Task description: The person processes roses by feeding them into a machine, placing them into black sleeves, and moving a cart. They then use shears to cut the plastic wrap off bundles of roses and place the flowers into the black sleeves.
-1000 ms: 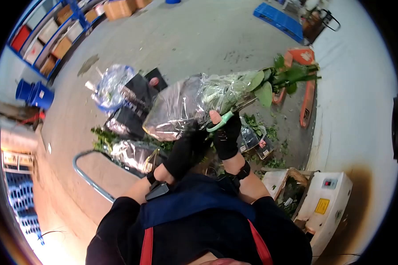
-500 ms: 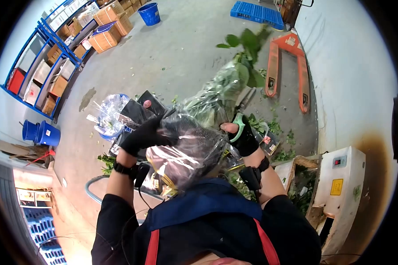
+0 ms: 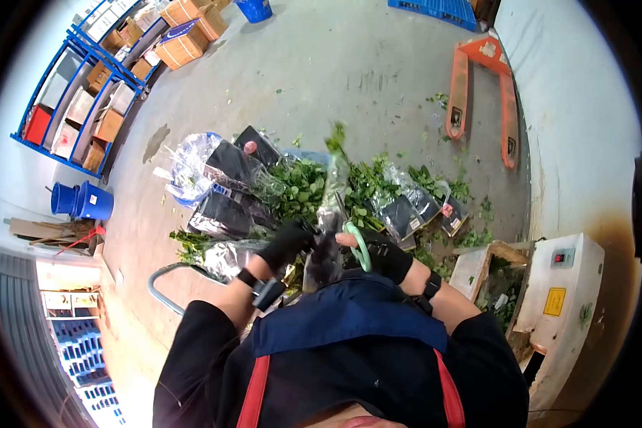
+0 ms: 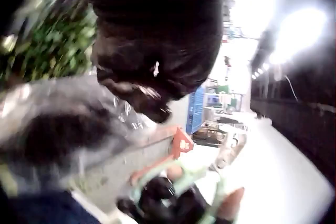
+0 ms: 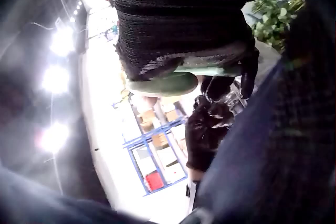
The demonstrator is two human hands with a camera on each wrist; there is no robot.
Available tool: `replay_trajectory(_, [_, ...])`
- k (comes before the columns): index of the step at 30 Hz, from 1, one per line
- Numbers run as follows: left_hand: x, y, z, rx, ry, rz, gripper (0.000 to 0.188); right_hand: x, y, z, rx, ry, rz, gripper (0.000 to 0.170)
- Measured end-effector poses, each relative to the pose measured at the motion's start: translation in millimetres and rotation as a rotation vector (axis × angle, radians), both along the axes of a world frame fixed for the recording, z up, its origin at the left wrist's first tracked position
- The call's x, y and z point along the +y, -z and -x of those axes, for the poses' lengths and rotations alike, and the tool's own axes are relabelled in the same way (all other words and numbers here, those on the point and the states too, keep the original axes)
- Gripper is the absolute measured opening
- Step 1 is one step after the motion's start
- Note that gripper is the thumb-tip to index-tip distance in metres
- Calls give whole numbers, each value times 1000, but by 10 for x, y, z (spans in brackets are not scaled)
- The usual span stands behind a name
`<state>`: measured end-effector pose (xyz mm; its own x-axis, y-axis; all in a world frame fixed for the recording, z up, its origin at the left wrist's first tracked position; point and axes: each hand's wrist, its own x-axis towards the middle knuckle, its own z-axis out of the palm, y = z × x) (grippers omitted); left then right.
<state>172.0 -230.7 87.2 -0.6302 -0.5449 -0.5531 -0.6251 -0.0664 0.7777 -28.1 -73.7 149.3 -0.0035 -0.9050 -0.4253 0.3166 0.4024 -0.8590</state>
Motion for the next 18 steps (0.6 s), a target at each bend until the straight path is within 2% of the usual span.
replay_trajectory(1, [285,233,-9,150,-70,-201,14,-39,276,1,14,18,62,41])
replay_trajectory(2, [559,683,-151,317,200,35,13,23,480,-35,19,33,102,40])
replay_trajectory(3, [776,670,-134,8,486,218,11,83,555,0,-417,-57,-190,37])
replay_trajectory(5, [979,646,-168,219,598,304,12,167,1349,59,-206,117,-302,35])
replay_trajectory(6, [905,896,-266,362,806,618,20,303,1274,139,-167,162,-333,34])
replay_trajectory(7, [887,1131,-443,363,618,650,21,432,1186,200,-129,193,-369,32])
replay_trajectory(8, [868,1158,-579,307,377,267,22,563,1331,245,-230,265,-391,30])
replay_trajectory(9, [830,1125,-676,239,116,-98,27,671,1281,305,-260,244,-364,27])
replay_trajectory(10, [756,1118,-738,208,-106,-263,26,756,1394,304,-277,266,-405,24])
replay_trajectory(11, [657,1082,-808,181,-343,-418,26,779,1222,333,-75,192,-440,23])
replay_trajectory(12, [588,1009,-869,142,-523,-430,25,734,1084,240,-26,230,-447,25])
replay_trajectory(13, [512,1128,-1050,119,-595,-319,24,760,1161,218,16,147,-400,28])
replay_trajectory(14, [439,1227,-1257,125,-680,-228,24,841,1371,192,55,125,-503,30])
replay_trajectory(15, [368,1317,-1479,128,-754,-133,24,892,1568,188,119,55,-506,30])
replay_trajectory(17, [222,1511,-1998,17,-859,86,24,822,1639,120,115,-41,-510,31])
replay_trajectory(18, [141,1489,-2185,-50,-1002,79,26,813,1736,110,118,-85,-469,30])
